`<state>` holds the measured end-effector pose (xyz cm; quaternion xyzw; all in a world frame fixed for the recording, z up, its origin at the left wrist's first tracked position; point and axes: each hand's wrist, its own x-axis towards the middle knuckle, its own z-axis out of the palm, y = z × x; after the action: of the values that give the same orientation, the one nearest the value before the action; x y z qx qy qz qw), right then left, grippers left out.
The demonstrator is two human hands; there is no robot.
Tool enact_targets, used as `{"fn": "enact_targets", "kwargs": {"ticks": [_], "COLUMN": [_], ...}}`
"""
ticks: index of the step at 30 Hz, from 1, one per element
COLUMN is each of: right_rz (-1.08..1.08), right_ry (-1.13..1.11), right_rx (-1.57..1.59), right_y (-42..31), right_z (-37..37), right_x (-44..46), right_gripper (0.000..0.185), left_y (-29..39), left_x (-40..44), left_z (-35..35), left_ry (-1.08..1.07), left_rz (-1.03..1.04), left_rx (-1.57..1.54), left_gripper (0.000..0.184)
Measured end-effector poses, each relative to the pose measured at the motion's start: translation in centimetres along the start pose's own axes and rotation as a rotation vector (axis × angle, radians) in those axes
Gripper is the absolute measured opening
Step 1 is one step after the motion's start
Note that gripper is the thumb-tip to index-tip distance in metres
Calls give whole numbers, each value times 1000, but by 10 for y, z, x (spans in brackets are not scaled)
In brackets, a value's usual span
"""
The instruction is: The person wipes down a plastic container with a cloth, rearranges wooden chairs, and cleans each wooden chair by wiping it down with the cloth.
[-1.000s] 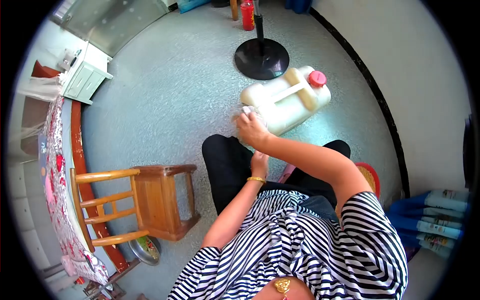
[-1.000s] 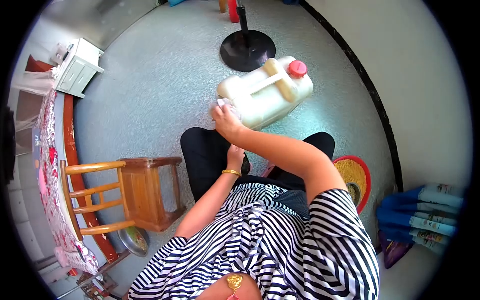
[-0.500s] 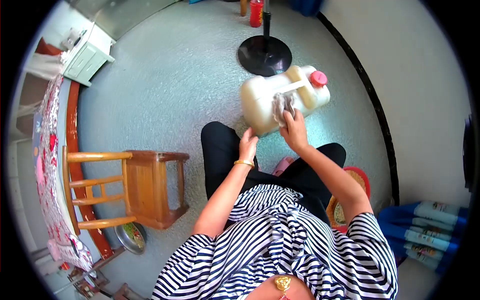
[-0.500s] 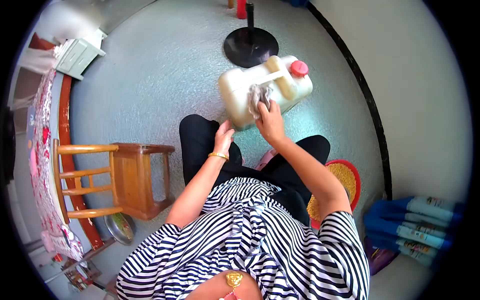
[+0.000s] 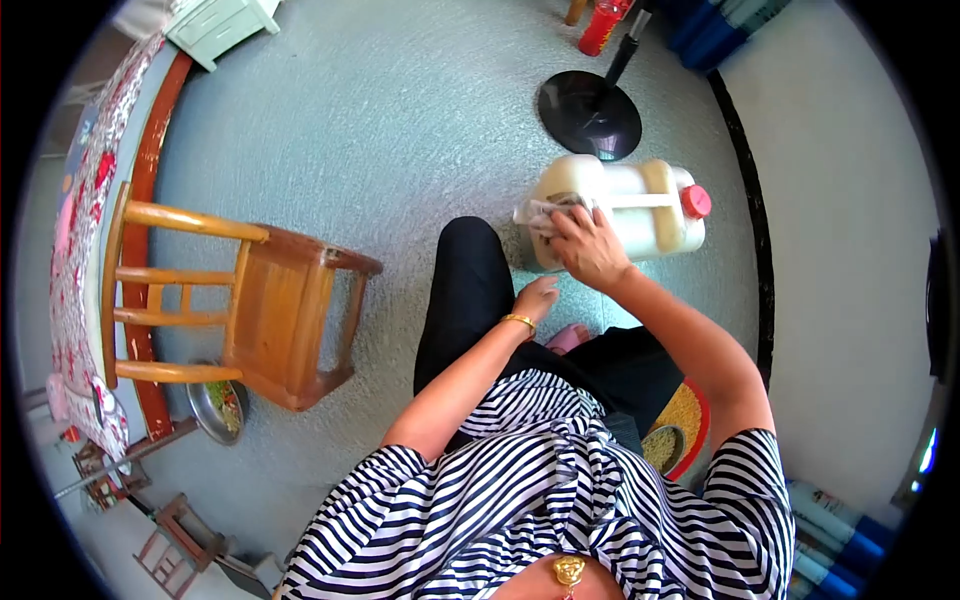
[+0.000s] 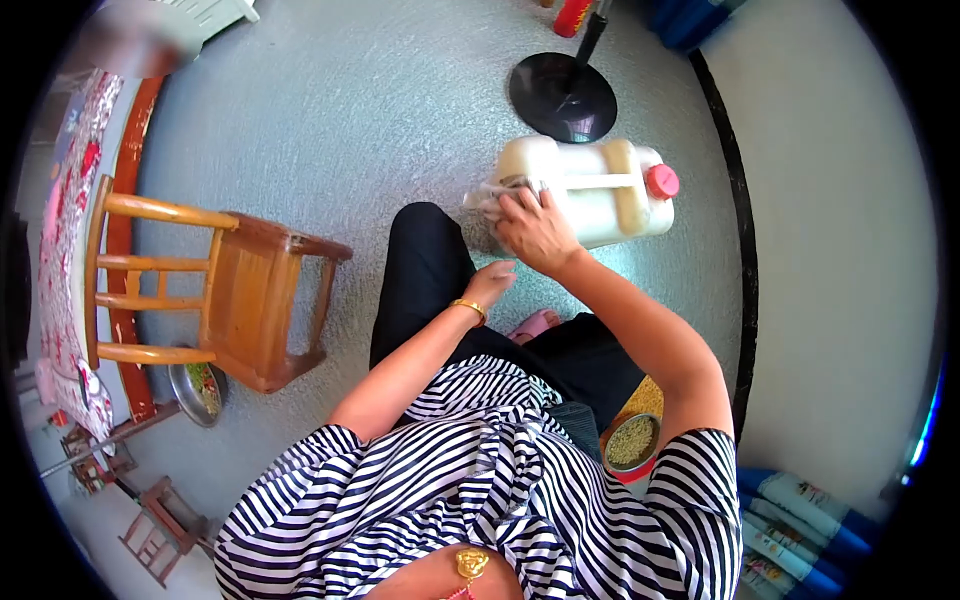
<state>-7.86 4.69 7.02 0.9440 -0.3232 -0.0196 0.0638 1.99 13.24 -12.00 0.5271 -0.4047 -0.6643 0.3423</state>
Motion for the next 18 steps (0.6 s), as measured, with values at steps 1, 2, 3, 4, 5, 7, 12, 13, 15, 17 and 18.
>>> {"fn": "enact_targets", "kwargs": {"ticks": [1,2,3,4,5,7,12,13,15,17,18], "right_rz": [-15,9,33,49,51,80,212,202,107,-32,-160], "right_ry": [-8,-38,-66,-105,-95,-94,-505,-505,-651,-653,-657], "right_rx": [2,-52,-105,-148,-187,-241,-369,-368,-529,-594,-655], "right_y": [2,5,8,12,17,26,26,20,5,-11,-20], "right_z": [3,7,12,19,25,41,61,68,80,88,92], "right_x": [12,24,38,54,68,95,139,139,136,121,111], "right_gripper": [15,15,15,15,15,17,23,23,26,27,28], "left_y": [1,6,10,16,22,34,36,38,35,40,42], "left_x": [0,-2,-4,-7,-10,-16,-21,-22,-21,-27,-30], "left_z": [1,2,1,1,0,-1,-3,-3,-1,0,-1], "left_ry": [10,-9,-27,-15,-29,-40,-53,-93,-137,-134,-144], "left_rz": [-5,-8,-11,-17,-49,-96,-65,-60,-16,43,101], "left_rx": [-14,-16,-16,-25,-18,-37,24,88,188,283,382], "left_gripper": [41,41,41,41,40,39,38,39,39,37,35]}}
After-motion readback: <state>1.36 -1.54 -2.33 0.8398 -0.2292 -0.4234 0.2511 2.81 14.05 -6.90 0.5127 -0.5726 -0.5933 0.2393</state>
